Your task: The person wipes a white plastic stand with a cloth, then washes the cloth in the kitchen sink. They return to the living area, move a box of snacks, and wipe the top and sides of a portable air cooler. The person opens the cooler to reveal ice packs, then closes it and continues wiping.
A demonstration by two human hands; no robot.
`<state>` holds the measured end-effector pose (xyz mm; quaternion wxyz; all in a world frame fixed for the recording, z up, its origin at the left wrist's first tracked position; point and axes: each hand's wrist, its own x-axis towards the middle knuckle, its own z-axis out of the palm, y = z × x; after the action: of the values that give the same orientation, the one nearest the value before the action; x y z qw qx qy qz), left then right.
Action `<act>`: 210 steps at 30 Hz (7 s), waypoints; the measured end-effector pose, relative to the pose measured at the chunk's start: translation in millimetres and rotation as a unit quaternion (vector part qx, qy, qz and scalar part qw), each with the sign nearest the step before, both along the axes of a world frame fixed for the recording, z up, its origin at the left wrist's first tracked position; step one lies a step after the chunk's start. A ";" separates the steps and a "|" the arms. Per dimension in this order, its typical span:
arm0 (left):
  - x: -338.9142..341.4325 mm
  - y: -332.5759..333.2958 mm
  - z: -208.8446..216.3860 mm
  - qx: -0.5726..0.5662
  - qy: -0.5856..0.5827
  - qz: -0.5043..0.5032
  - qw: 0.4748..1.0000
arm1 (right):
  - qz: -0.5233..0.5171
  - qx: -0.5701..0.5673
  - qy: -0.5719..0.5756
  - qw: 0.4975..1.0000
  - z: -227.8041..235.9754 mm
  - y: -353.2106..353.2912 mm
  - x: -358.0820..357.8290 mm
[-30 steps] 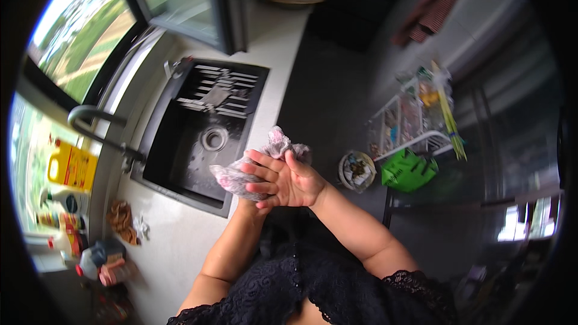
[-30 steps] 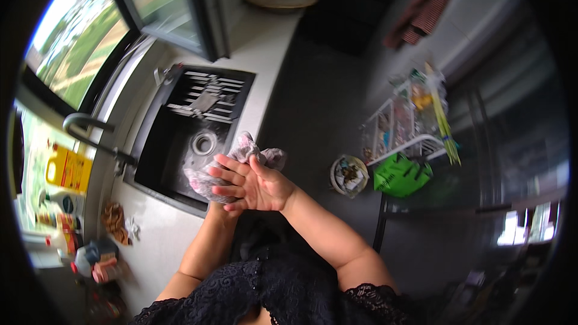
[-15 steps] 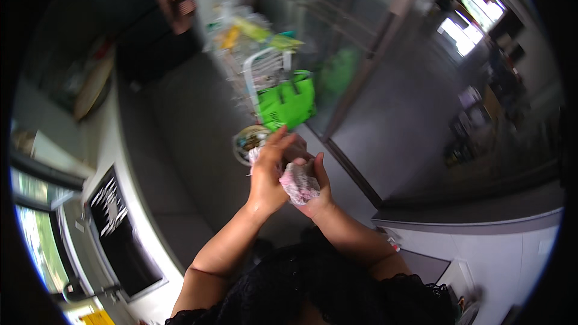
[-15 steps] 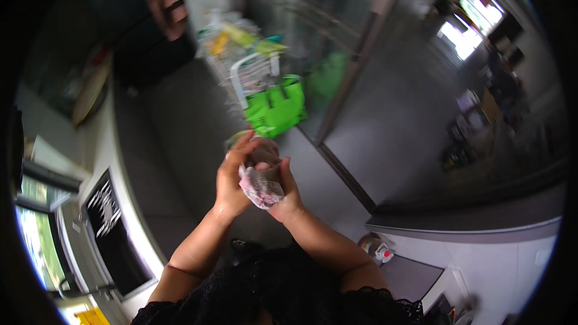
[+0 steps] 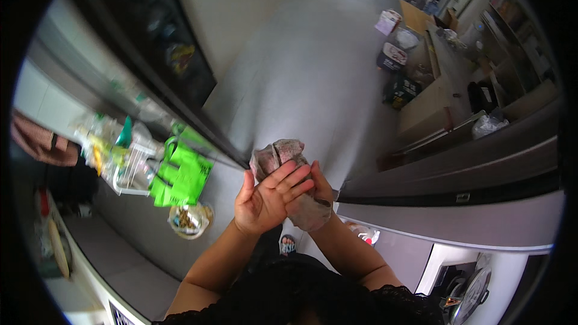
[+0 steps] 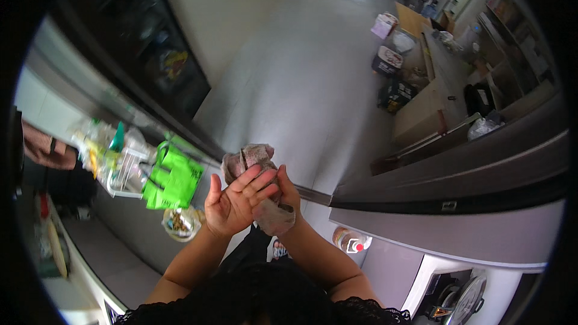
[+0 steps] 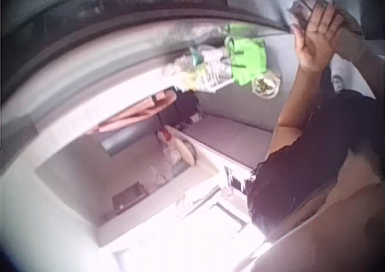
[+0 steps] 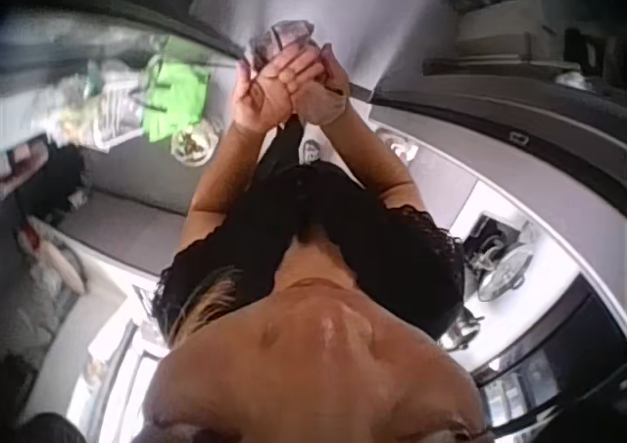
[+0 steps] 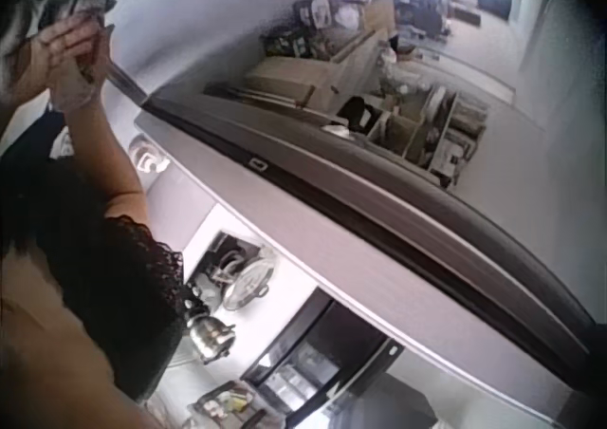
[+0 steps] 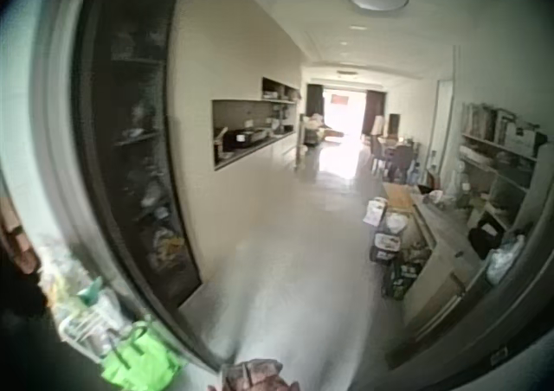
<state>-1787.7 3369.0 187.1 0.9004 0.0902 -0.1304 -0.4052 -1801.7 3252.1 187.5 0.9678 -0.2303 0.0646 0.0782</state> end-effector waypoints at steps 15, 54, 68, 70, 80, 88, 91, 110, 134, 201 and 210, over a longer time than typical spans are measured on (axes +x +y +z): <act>403.6 -323.3 -51.1 0.016 0.013 -0.083 0.996 | -0.266 -0.646 -0.052 0.713 38.4 -306.0 318.7; 1785.9 -948.7 13.2 0.244 -0.147 0.038 0.958 | -0.101 -0.406 0.062 0.906 0.4 -1060.1 1705.5; 2312.8 -1172.6 -3.0 0.444 -0.040 -0.081 0.892 | -0.095 -0.318 -0.098 0.938 52.0 -1309.4 2246.3; 2383.3 -1220.3 -9.4 0.546 -0.127 -0.094 0.823 | -0.135 -0.335 -0.089 0.928 46.5 -1350.0 2312.1; 2716.4 -1401.4 -54.3 0.466 -0.074 0.091 0.877 | 0.058 -0.253 0.074 0.963 -24.5 -1581.2 2658.6; 2927.2 -1511.8 -40.1 0.487 -0.145 0.129 0.852 | 0.347 -0.553 0.110 0.750 -33.1 -1720.8 2916.7; 3013.3 -1548.3 -102.6 0.539 -0.184 0.166 0.805 | 0.356 -0.624 0.186 0.670 -61.8 -1761.6 3001.7; 3533.6 -1827.2 0.1 0.455 -0.699 0.462 0.303 | -0.516 -0.731 -0.121 0.429 -45.4 -1990.9 3526.4; 4207.4 -2017.9 -41.7 0.052 -0.047 -0.087 0.994 | 0.095 0.111 0.029 0.989 -45.0 -2014.6 4193.6; 5676.0 -2286.1 -6.9 0.719 -0.384 0.505 0.283 | 0.149 -0.384 -0.151 0.898 -5.4 -2424.5 5648.4; 5798.4 -2330.3 -34.9 0.926 -0.280 0.161 0.194 | 0.193 -0.183 -0.090 0.960 -14.3 -2478.4 5798.9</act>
<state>4010.6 1038.7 152.2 0.1203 0.9859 0.1127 -0.0293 3997.2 773.7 173.2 0.8775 -0.4173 -0.0557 0.2296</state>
